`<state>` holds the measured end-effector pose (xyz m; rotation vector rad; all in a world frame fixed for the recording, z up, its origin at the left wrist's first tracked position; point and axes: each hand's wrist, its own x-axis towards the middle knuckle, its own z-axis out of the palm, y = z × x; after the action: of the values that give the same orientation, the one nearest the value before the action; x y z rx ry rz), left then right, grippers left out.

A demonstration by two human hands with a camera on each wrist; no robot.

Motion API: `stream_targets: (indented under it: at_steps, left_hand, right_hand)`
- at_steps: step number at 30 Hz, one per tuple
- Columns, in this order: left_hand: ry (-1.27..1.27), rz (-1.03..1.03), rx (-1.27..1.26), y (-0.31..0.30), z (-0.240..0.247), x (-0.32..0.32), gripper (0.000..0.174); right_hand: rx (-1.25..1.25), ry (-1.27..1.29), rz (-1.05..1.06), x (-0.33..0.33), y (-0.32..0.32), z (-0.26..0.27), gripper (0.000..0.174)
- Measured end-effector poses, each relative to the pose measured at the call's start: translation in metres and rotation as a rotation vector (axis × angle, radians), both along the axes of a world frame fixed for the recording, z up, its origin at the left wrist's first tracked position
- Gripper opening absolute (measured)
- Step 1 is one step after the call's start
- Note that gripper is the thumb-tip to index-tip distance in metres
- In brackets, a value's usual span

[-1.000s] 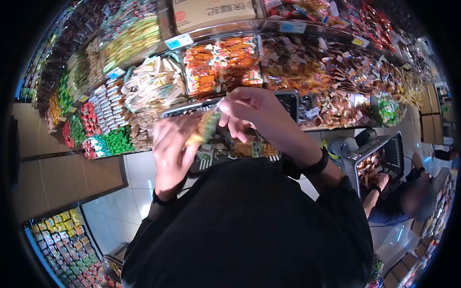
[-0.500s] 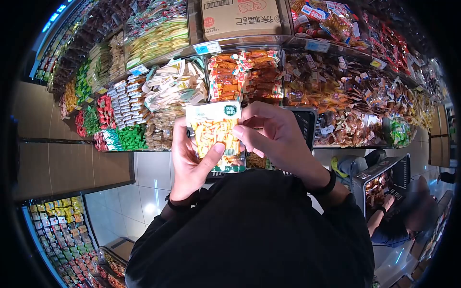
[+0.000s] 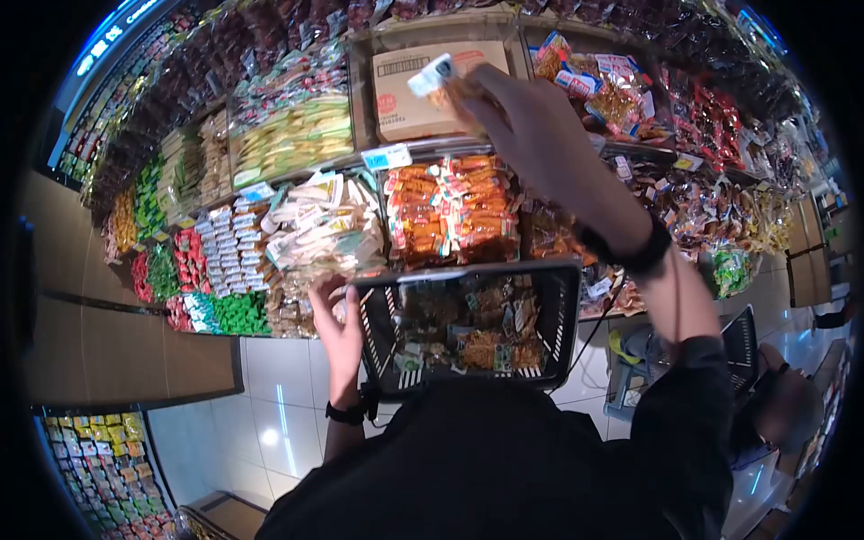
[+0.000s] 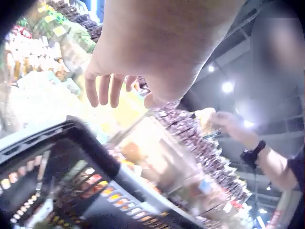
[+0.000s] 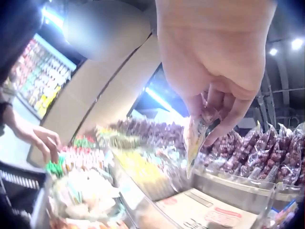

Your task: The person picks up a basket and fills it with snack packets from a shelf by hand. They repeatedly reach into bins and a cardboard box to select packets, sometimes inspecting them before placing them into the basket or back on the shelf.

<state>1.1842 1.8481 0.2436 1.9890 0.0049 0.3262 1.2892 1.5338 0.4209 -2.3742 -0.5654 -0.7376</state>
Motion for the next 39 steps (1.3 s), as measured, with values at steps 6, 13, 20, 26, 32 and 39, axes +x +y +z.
stream_targets:
  at_steps: [6, 13, 20, 26, 32, 39]
  left_hand:
    - [0.162, 0.035, 0.022, 0.036, -0.109, 0.009, 0.051]
    - [0.288, 0.109, 0.042, 0.031, -0.111, 0.017, 0.037]
    - [0.335, 0.125, 0.099, 0.032, -0.111, 0.018, 0.037]
    - [0.406, 0.137, 0.063, 0.03, -0.103, 0.021, 0.039]
    - [0.294, 0.124, 0.104, 0.036, -0.122, 0.017, 0.039]
    - [0.255, 0.13, 0.193, 0.034, -0.122, 0.015, 0.038]
  right_hand:
    - [-0.617, 0.147, 0.271, 0.149, -0.022, -0.047, 0.019]
    - [-0.893, 0.431, 0.472, 0.186, 0.01, -0.072, 0.022]
    - [-0.981, 0.53, 0.496, 0.207, 0.025, -0.096, 0.018]
    - [-0.84, 0.477, 0.613, 0.203, 0.011, -0.105, 0.02]
    - [-0.945, 0.699, 0.555, 0.217, 0.012, -0.118, 0.019]
    - [-0.79, 0.793, 0.604, 0.208, -0.001, -0.106, 0.02]
